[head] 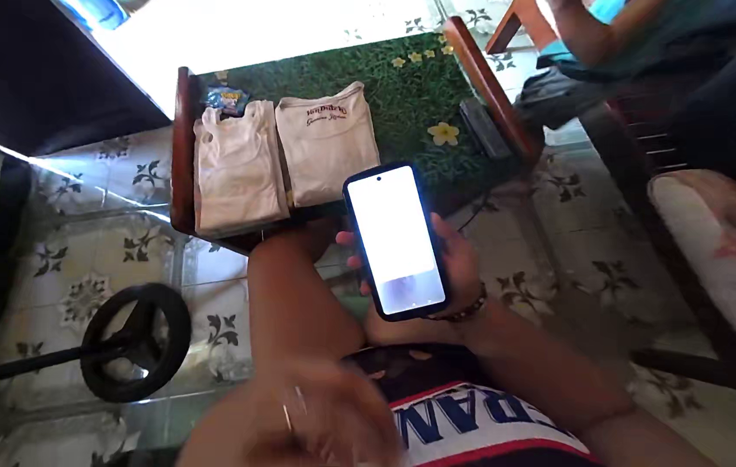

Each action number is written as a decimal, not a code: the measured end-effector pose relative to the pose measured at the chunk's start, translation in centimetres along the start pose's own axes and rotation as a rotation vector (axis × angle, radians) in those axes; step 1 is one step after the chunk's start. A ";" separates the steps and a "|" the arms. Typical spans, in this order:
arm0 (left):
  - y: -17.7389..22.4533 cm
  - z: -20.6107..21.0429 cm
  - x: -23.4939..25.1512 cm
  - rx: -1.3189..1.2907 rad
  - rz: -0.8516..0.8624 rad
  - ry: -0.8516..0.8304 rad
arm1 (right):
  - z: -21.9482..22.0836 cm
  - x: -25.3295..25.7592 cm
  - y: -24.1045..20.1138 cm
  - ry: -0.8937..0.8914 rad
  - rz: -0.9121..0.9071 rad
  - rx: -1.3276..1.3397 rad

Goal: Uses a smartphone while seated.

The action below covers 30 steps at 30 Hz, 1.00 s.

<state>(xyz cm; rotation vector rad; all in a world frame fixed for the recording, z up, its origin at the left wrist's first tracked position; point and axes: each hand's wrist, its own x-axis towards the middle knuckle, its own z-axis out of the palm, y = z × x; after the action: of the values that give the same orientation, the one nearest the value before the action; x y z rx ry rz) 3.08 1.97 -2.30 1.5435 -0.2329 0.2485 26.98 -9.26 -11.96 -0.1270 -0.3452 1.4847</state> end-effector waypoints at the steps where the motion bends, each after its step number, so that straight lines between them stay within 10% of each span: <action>1: -2.1 -0.5 0.6 0.009 0.012 0.259 | 0.2 0.0 0.3 -0.007 0.002 0.014; 4: -7.6 -0.8 2.3 0.011 -0.136 0.759 | 0.2 -0.3 1.4 0.011 -0.008 0.011; 26: -9.6 1.0 4.6 -0.220 -0.262 0.818 | 0.8 -0.2 3.2 0.165 -0.012 -0.119; 30: -10.1 2.6 4.1 -0.453 -0.205 0.859 | 1.9 0.3 4.5 0.458 -0.104 -0.335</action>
<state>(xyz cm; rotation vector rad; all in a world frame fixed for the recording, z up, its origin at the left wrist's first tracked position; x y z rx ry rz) 10.09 -0.73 -10.60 0.8962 0.5141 0.6211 22.19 -8.82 -11.47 -0.6939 -0.2202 1.2417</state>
